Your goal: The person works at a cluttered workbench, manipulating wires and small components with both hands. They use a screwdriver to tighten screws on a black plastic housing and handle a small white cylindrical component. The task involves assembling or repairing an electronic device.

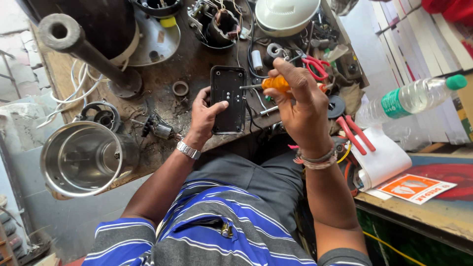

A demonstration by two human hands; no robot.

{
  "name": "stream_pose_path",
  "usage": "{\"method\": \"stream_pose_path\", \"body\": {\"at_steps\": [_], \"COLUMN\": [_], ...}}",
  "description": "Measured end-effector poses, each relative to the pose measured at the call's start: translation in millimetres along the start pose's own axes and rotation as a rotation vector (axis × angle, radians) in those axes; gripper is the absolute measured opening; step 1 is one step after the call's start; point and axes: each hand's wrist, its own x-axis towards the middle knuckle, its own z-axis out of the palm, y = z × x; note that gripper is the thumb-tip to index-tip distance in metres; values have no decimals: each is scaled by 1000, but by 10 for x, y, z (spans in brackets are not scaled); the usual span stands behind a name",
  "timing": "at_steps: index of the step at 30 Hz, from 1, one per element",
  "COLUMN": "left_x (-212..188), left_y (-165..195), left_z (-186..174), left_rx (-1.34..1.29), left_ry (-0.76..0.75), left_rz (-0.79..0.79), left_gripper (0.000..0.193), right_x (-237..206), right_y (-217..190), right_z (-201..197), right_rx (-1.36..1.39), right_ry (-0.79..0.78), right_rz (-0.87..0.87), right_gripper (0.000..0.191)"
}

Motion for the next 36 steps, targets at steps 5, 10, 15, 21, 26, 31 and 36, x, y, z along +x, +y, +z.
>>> {"method": "stream_pose_path", "body": {"at_steps": [5, 10, 15, 21, 26, 31, 36], "left_x": [7, -7, -18, -1, 8, 16, 3], "left_y": [46, 108, 132, 151, 145, 102, 86], "left_z": [51, 94, 101, 137, 119, 94, 85], "left_rx": [24, 30, 49, 55, 69, 55, 62], "left_ry": [5, 3, 2, -30, -5, -27, -25], "left_rz": [5, -9, -4, 13, 16, 13, 20], "left_gripper": [56, 57, 59, 59, 59, 58, 57], "right_x": [-21, -17, -25, -10, -60, -60, -78], "right_y": [29, 41, 58, 105, 99, 83, 61], "right_z": [-5, -3, 64, 111, 19, 37, 15], "right_rx": [-85, 4, -315, -116, -149, 10, -284], "right_ry": [38, 34, 113, 103, 76, 46, 90], "right_rz": [-17, 5, -164, 12, -205, 8, -137], "right_gripper": [49, 50, 55, 57, 43, 45, 52]}}
